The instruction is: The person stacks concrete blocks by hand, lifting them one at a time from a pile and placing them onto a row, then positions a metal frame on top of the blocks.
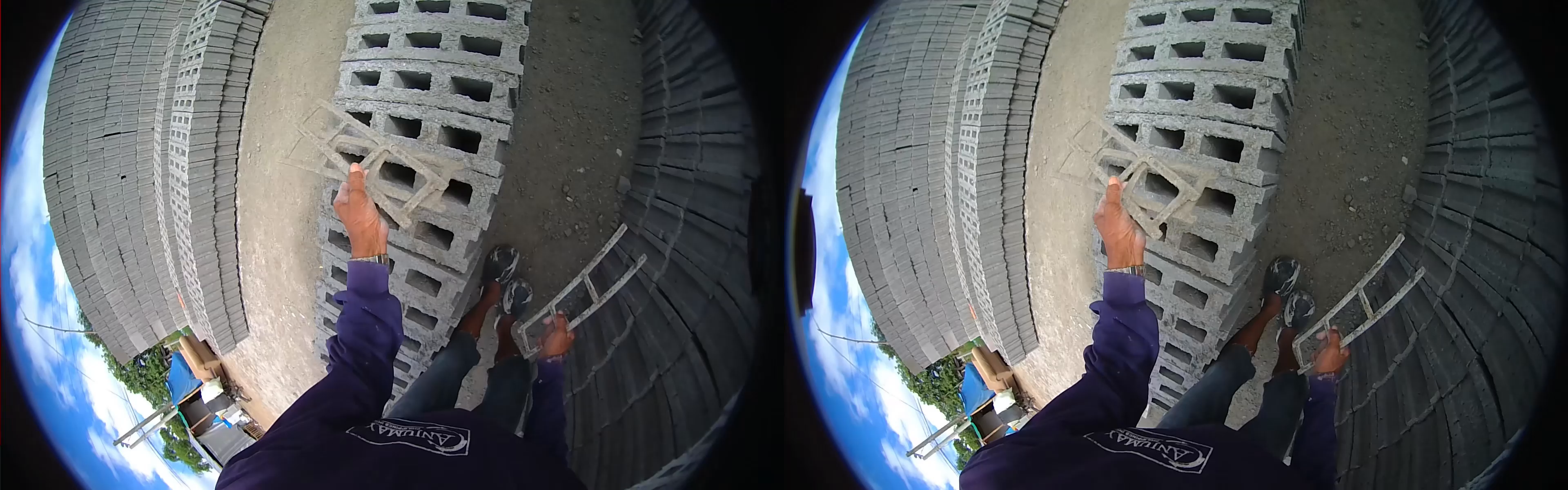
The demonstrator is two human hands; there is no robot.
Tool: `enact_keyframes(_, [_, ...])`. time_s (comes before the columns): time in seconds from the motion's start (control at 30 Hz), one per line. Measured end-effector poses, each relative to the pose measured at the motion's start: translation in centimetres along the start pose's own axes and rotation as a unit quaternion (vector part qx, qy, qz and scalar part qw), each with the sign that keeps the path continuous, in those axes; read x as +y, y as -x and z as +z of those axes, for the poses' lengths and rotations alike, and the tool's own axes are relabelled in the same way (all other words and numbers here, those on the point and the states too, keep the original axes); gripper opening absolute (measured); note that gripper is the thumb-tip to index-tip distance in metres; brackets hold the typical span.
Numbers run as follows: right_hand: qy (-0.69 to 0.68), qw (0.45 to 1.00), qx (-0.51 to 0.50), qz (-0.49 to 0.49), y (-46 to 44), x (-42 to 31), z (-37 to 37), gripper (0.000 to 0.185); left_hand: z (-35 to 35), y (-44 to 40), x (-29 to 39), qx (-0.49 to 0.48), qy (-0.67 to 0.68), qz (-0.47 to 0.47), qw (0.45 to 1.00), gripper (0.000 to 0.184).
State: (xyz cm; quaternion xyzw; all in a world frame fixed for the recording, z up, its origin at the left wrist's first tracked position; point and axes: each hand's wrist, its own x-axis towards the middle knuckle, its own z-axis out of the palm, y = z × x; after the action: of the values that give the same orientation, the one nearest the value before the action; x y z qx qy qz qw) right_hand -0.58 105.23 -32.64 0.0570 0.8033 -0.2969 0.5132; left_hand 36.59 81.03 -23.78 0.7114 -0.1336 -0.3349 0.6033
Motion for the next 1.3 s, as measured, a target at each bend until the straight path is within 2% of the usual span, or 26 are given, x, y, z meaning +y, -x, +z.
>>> enact_keyframes(0.13, [-0.003, 1.000, -0.007, 0.003, 0.7, -0.6, 0.8, 0.035, 6.7, -3.6, 2.5, -0.083, 0.137, -0.015, 0.987, 0.045])
enact_keyframes(0.17, [-0.005, 1.000, -0.006, 0.004, 0.5, -0.5, 0.8, 0.036, 7.7, -4.1, 2.7, -0.081, 0.132, -0.025, 0.988, 0.045])
enact_keyframes(0.23, [-0.013, 1.000, 0.015, 0.010, -0.3, -0.1, 1.0, 0.035, 9.1, -4.6, 2.7, -0.142, -0.001, -0.064, 0.988, 0.048])
enact_keyframes(0.27, [0.000, 1.000, -0.016, 0.001, -0.4, -0.7, 1.1, 0.035, 8.0, -3.7, 2.6, -0.142, -0.007, -0.069, 0.987, 0.048])
enact_keyframes(0.3, [0.011, 0.999, -0.049, -0.003, -0.1, -0.6, 1.3, 0.034, 5.8, -1.8, 2.7, -0.153, -0.148, -0.039, 0.976, 0.051])
enact_keyframes(0.33, [0.022, 0.999, -0.027, -0.013, -0.6, -0.2, 1.9, 0.034, 4.1, 0.1, 2.8, -0.168, -0.282, 0.000, 0.945, 0.055])
enact_keyframes(0.37, [0.011, 1.000, -0.022, -0.010, -1.2, -0.3, 2.7, 0.034, 1.8, 2.2, 1.3, -0.147, -0.334, 0.055, 0.929, 0.052])
enact_keyframes(0.4, [-0.007, 0.999, -0.038, 0.000, -1.3, -0.2, 3.0, 0.034, -0.2, 4.6, 0.1, -0.182, -0.385, 0.095, 0.900, 0.048])
enact_keyframes(0.43, [-0.021, 0.998, -0.052, 0.009, -1.5, -0.2, 3.1, 0.035, -1.6, 7.0, -0.7, -0.222, -0.473, 0.085, 0.848, 0.042])
enact_keyframes(0.47, [-0.043, 0.997, -0.061, 0.000, -1.4, -0.9, 3.8, 0.035, -1.6, 9.7, -2.1, -0.237, -0.491, 0.139, 0.826, 0.039])
enact_keyframes(0.5, [-0.064, 0.995, -0.072, -0.009, -0.9, -2.0, 5.0, 0.035, -1.2, 11.2, -2.9, -0.277, -0.547, 0.218, 0.759, 0.039])
enact_keyframes(0.53, [-0.073, 0.995, -0.068, -0.013, -0.5, -3.1, 6.0, 0.035, -1.2, 11.5, -4.8, -0.305, -0.561, 0.281, 0.716, 0.045])
enact_keyframes(0.57, [-0.081, 0.994, -0.065, -0.018, -0.2, -4.1, 6.9, 0.035, -0.7, 11.8, -5.7, -0.309, -0.564, 0.275, 0.715, 0.045])
enact_keyframes(0.63, [-0.085, 0.993, -0.073, -0.031, -0.5, -5.1, 8.1, 0.036, 0.8, 12.3, -6.6, -0.242, -0.650, 0.232, 0.682, 0.053])
enact_keyframes(0.67, [-0.090, 0.991, -0.084, -0.047, -0.4, -5.4, 8.4, 0.036, 1.3, 12.4, -6.3, -0.230, -0.635, 0.165, 0.719, 0.058])
enact_keyframes(0.7, [-0.089, 0.992, -0.078, -0.044, -0.1, -6.2, 8.7, 0.036, 1.2, 12.3, -6.6, -0.235, -0.635, 0.161, 0.718, 0.058])
enact_keyframes(0.77, [-0.108, 0.985, -0.110, -0.078, 0.7, -7.5, 9.3, 0.036, 0.7, 12.2, -7.2, -0.257, -0.659, 0.193, 0.680, 0.059])
enact_keyframes(0.8, [-0.111, 0.986, -0.100, -0.076, 0.7, -7.2, 9.6, 0.036, 0.2, 12.4, -8.0, -0.248, -0.675, 0.296, 0.629, 0.060])
enact_keyframes(0.83, [-0.115, 0.983, -0.113, -0.087, 0.5, -6.9, 9.6, 0.036, -0.1, 12.5, -8.7, -0.260, -0.672, 0.296, 0.627, 0.060])
enact_keyframes(0.9, [-0.122, 0.981, -0.116, -0.100, -0.1, -6.6, 9.8, 0.036, 0.0, 12.3, -9.5, -0.241, -0.717, 0.194, 0.625, 0.067])
enact_keyframes(0.97, [-0.127, 0.983, -0.124, -0.050, 0.0, -5.7, 9.6, 0.036, 0.4, 11.8, -10.1, -0.235, -0.738, 0.188, 0.603, 0.065])
enact_keyframes(1.07, [-0.146, 0.983, -0.104, -0.043, -0.8, -4.5, 10.3, 0.037, 0.2, 10.8, -10.5, -0.225, -0.697, 0.104, 0.673, 0.057])
enact_keyframes(1.17, [-0.185, 0.974, -0.123, -0.045, -1.2, -5.0, 10.6, 0.037, 0.0, 10.5, -9.5, -0.242, -0.693, 0.055, 0.677, 0.050])
enact_keyframes(1.2, [-0.201, 0.969, -0.137, -0.044, -1.7, -5.7, 10.8, 0.037, -0.9, 10.3, -9.4, -0.231, -0.697, 0.092, 0.672, 0.044])
enact_keyframes(1.23, [-0.201, 0.971, -0.126, -0.037, -2.4, -6.6, 10.9, 0.037, -1.4, 11.0, -8.1, -0.281, -0.584, 0.052, 0.760, 0.037])
enact_keyframes(1.3, [-0.242, 0.950, -0.176, -0.086, -2.2, -8.2, 11.3, 0.037, -1.9, 11.0, -5.7, -0.242, -0.628, -0.017, 0.739, 0.033])
